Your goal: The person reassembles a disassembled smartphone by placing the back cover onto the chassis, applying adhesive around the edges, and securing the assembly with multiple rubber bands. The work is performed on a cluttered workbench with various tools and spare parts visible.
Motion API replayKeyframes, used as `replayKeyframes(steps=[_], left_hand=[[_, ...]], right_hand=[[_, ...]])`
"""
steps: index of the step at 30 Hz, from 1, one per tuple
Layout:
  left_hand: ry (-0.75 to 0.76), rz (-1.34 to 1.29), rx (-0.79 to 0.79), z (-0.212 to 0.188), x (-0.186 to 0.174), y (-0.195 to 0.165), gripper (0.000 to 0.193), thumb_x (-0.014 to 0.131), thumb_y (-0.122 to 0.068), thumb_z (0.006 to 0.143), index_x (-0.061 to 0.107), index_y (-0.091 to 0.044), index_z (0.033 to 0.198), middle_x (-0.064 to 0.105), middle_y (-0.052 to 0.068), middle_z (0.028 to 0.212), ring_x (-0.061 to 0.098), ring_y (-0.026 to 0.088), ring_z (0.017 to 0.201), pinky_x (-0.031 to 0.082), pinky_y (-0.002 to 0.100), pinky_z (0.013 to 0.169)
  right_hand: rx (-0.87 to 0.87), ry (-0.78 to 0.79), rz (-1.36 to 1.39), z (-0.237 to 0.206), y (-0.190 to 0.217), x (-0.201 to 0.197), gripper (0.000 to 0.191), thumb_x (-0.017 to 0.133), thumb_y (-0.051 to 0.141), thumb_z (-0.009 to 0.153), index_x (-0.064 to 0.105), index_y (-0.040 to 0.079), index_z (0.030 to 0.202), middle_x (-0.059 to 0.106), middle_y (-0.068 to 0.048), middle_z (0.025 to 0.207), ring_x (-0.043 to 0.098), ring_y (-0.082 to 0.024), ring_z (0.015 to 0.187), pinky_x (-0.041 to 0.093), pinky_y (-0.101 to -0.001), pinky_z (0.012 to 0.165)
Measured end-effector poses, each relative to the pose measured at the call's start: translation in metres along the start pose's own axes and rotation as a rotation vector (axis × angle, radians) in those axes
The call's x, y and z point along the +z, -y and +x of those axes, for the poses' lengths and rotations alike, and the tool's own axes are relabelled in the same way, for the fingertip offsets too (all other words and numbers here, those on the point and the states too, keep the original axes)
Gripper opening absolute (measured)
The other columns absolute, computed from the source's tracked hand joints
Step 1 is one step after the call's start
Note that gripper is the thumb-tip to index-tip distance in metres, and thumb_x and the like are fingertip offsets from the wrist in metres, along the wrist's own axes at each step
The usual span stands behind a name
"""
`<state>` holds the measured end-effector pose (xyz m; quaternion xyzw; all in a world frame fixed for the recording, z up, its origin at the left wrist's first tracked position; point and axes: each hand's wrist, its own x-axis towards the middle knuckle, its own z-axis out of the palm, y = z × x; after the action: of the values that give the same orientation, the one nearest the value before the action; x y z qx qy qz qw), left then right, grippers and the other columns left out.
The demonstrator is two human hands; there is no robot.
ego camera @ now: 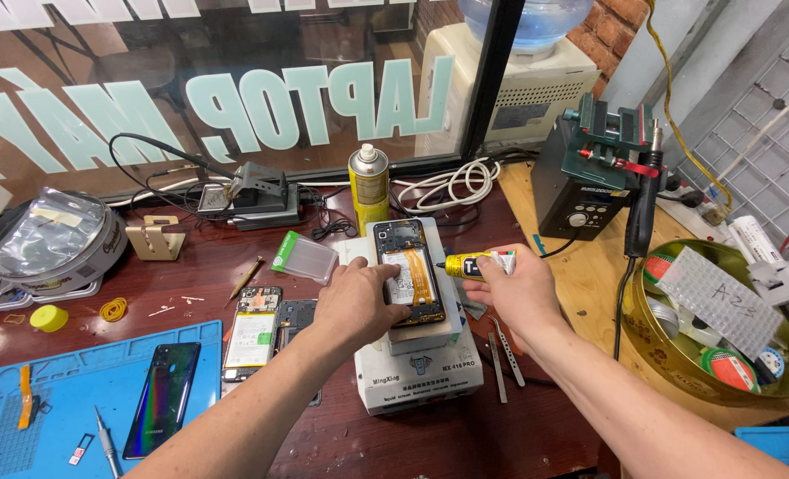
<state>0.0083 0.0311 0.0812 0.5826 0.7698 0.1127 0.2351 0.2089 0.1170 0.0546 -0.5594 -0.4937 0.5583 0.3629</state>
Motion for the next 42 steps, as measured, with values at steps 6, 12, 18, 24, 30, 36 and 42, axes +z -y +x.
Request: replayKeyframes(steps=[6,12,18,24,30,36,42], left_hand=[[0.006,0.006,-0.002,0.000,0.000,0.000,0.070,0.087,-0.036,0.075,0.061,-0.024,0.139,0.058,0.010,0.134,0.052,0.031,0.130,0.048,0.047,0.107],[-0.008,0.008,0.011,0.001,0.001,0.001,0.070,0.087,-0.036,0.074,0.062,-0.024,0.139,0.057,0.011,0.135,0.051,0.032,0.131,0.048,0.047,0.107],[-0.002,0.005,0.006,0.001,0.002,0.001,0.070,0.087,-0.035,0.074,0.062,-0.024,0.138,0.058,0.011,0.134,0.052,0.031,0.130,0.049,0.047,0.107],[-0.005,0.000,0.004,0.001,0.001,0.001,0.070,0.087,-0.035,0.074,0.063,-0.024,0.138,0.058,0.011,0.136,0.052,0.031,0.131,0.049,0.046,0.107],[-0.012,-0.003,0.012,0.001,0.001,0.002,0.069,0.088,-0.034,0.074,0.063,-0.024,0.137,0.057,0.011,0.136,0.052,0.032,0.130,0.049,0.046,0.107],[-0.004,-0.006,0.013,0.001,0.001,0.001,0.068,0.087,-0.034,0.074,0.063,-0.024,0.137,0.058,0.011,0.134,0.053,0.032,0.129,0.049,0.046,0.106],[-0.009,-0.020,0.011,0.001,0.001,0.001,0.069,0.087,-0.034,0.074,0.063,-0.024,0.137,0.057,0.011,0.135,0.052,0.032,0.130,0.049,0.046,0.107]], right_hand=[[0.005,0.003,-0.007,-0.011,0.002,-0.004,0.016,0.057,0.011,0.100,0.056,-0.002,0.110,0.072,-0.015,0.100,0.075,-0.022,0.083,0.063,-0.0332,0.070],[0.012,0.023,-0.039,-0.017,-0.002,-0.012,0.014,0.058,0.009,0.099,0.056,-0.002,0.108,0.072,-0.015,0.099,0.075,-0.023,0.080,0.063,-0.0340,0.067],[0.005,0.038,-0.088,-0.023,-0.007,-0.021,0.018,0.060,0.010,0.098,0.061,0.000,0.113,0.073,-0.015,0.099,0.076,-0.022,0.078,0.063,-0.0326,0.066],[-0.002,0.056,-0.133,-0.030,-0.008,-0.027,0.019,0.061,0.009,0.097,0.063,-0.002,0.112,0.075,-0.015,0.099,0.077,-0.021,0.079,0.065,-0.0330,0.066],[0.046,0.059,-0.154,-0.041,-0.005,-0.032,0.018,0.060,0.009,0.097,0.063,-0.002,0.111,0.074,-0.015,0.099,0.077,-0.021,0.080,0.065,-0.0328,0.068],[0.051,0.049,-0.132,-0.046,-0.005,-0.033,0.016,0.061,0.009,0.097,0.063,-0.001,0.109,0.074,-0.015,0.097,0.076,-0.022,0.078,0.065,-0.0342,0.066],[0.069,0.053,-0.128,-0.048,-0.008,-0.036,0.016,0.061,0.009,0.097,0.064,-0.002,0.108,0.074,-0.016,0.097,0.076,-0.021,0.078,0.065,-0.0336,0.067]])
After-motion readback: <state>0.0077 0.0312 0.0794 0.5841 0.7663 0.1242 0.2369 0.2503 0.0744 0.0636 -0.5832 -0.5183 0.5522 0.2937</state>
